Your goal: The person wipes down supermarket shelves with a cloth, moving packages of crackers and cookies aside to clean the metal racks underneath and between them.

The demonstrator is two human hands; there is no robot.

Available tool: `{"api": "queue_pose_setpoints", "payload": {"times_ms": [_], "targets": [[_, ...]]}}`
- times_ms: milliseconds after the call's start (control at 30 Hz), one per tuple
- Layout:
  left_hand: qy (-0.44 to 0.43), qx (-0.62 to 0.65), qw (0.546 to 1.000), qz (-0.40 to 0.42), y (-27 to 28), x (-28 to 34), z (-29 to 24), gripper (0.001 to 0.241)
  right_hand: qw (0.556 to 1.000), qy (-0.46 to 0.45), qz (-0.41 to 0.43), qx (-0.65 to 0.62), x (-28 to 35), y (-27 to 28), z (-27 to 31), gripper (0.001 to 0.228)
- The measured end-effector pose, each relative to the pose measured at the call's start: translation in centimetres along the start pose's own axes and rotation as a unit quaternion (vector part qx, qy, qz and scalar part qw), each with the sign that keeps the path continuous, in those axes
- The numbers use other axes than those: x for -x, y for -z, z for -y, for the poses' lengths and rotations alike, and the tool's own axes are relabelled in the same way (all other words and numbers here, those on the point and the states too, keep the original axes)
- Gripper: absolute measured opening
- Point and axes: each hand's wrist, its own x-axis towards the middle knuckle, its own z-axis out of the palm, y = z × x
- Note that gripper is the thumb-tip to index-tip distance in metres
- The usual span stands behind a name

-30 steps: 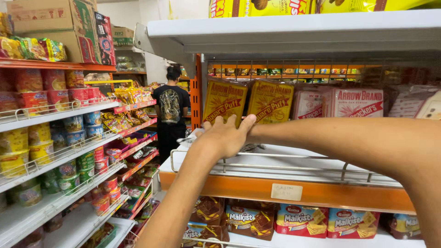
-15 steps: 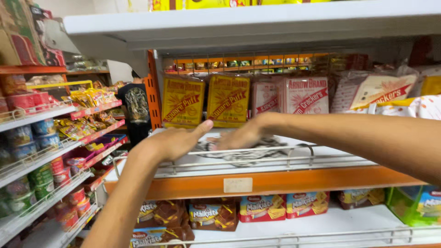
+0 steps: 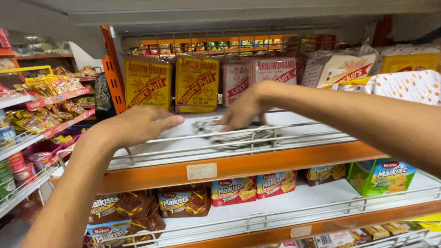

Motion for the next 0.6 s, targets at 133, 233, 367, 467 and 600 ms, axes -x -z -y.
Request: {"api": "queue_pose_setpoints", "payload": {"times_ms": [133,233,367,467,600], "targets": [[-0.196,0.183,0.960,0.085,-0.6,-2.2,-2.1,0.090,0.994,0.091,-0.026,-0.051,-2.2,-0.1,3.7,0.066],[-0.091,0.026,0.981,0.168,-0.5,-2.4,-4.3,0.092,0.973,0.173,-0.144,-0.042,0.2,0.7,-0.6,0.053],[-0.089,-0.064,0.968,0.226,-0.3,-3.1,-7.3,0.087,0.898,0.138,-0.406,0.096,8.6,0.7,-10.1,0.035],[-0.096,-0.072,0.955,0.272,-1.1,-6.0,-11.4,0.082,0.869,0.078,-0.480,0.094,14.7,-0.6,-14.6,0.038],[-0.081,-0.028,0.948,0.306,-4.6,-10.1,-19.0,0.081,0.851,0.041,-0.514,0.103,18.2,-2.5,-17.9,0.049]]}}
